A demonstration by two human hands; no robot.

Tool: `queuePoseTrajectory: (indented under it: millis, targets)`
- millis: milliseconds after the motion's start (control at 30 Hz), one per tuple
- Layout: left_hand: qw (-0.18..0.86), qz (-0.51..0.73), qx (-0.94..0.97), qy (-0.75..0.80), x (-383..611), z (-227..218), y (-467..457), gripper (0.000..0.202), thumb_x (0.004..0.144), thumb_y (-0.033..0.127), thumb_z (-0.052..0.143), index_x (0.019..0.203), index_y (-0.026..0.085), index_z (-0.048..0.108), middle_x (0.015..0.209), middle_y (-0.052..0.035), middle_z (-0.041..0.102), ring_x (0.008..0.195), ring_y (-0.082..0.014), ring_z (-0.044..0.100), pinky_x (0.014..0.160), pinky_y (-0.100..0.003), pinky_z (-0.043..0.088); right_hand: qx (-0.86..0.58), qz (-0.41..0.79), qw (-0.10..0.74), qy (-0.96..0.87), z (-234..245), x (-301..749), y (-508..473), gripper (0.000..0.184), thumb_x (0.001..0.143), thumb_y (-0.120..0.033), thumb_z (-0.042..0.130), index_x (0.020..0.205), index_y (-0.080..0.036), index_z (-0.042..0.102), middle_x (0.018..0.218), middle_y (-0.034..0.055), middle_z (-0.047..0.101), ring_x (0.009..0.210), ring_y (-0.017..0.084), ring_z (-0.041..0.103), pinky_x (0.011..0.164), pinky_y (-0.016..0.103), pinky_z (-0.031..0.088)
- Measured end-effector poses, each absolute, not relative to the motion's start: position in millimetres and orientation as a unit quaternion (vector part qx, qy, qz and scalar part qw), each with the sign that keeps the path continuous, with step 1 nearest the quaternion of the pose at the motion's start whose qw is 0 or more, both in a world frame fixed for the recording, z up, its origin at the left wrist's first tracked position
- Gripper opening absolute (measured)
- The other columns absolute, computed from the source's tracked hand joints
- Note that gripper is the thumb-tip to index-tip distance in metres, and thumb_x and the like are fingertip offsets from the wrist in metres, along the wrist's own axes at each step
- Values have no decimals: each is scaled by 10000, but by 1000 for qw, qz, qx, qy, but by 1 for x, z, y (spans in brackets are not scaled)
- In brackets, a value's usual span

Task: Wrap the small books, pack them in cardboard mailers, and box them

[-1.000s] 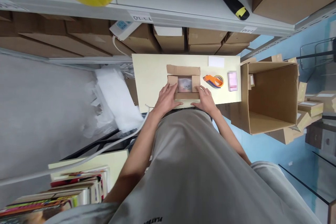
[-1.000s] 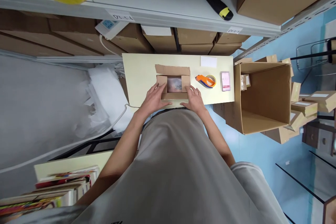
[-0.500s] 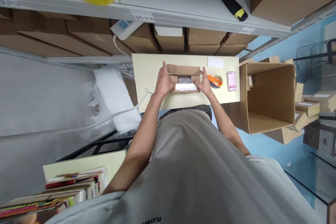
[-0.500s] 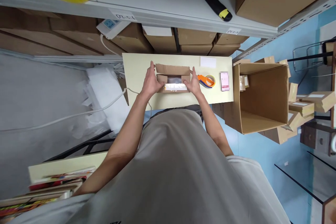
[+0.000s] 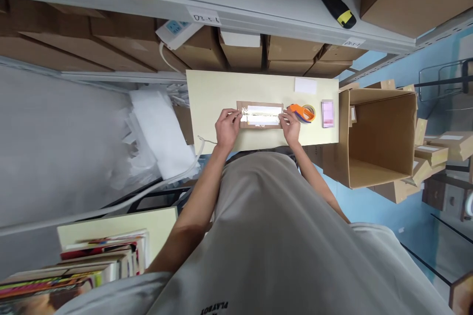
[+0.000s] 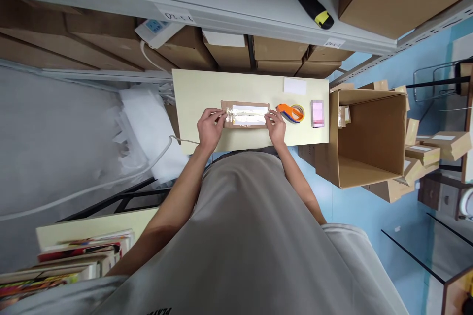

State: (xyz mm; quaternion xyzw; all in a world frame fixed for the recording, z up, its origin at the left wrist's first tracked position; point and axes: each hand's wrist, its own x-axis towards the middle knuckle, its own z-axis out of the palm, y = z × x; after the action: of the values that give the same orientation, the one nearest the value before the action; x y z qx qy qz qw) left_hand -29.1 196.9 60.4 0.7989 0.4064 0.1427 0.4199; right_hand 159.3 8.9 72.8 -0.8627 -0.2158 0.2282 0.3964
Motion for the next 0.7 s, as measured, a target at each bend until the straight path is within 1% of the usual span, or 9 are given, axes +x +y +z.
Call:
queuePoseTrajectory:
  millis: [100,233,333,433,500,600,667,700]
  targets:
    - [421,178,787,415,-28,50,197,273,1083,303,639,1187,189,864,1267,-128,775,1174,-269,763,1111,-419,610,-859,219,426,-179,63,155,10,367,1104,-474,648,1148,-192,878,1446,169,797,1342,274,752,1080,395,669]
    - [426,210,768,429,-27,39,197,221,1055,297,699,1131,200,882,1198,-117,784,1123,-277,775,1058,-423,621,-858,206,439,-168,56,152,10,332,1112,-427,658,1180,-190,881,1405,157,822,1328,264,767,1091,390,677]
    - [427,210,762,439,-26,35,198,195,1044,283,708,1108,217,880,1184,-107,785,1099,-279,771,1050,-436,617,-865,204,411,-203,54,159,7,358,1142,-413,600,1242,-184,856,1406,155,819,1320,251,769,1096,375,670]
    - [412,219,768,439,-24,38,196,191,1040,287,709,1117,227,873,1198,-117,776,1130,-303,744,1066,-466,601,-898,173,332,-230,56,177,-6,429,1191,-383,464,1366,-169,793,1438,163,792,1332,244,753,1139,358,627]
    - [392,233,778,433,-22,43,195,193,1037,308,725,1150,242,866,1214,-124,770,1183,-329,705,1098,-496,578,-932,153,236,-227,56,192,-16,432,1198,-344,437,1447,-138,724,1464,193,761,1375,273,725,1189,388,582]
    - [377,254,793,405,-16,53,192,218,1053,345,721,1200,253,853,1234,-131,767,1214,-350,657,1141,-536,539,-957,169,87,-219,51,210,-25,448,1146,-277,548,1535,-62,607,1506,270,702,1442,350,669,1246,469,517]
    - [383,256,802,380,-11,60,190,236,1074,368,696,1219,256,845,1237,-133,766,1210,-353,646,1143,-546,529,-959,185,36,-213,44,217,-25,516,1099,-226,600,1568,-18,544,1531,316,669,1469,382,637,1278,502,472]
    - [386,254,806,370,-9,64,188,243,1080,378,688,1225,258,842,1238,-133,766,1209,-355,642,1142,-549,527,-959,190,24,-207,40,219,-23,529,1087,-199,593,1574,-5,525,1536,327,662,1475,384,629,1289,504,453]
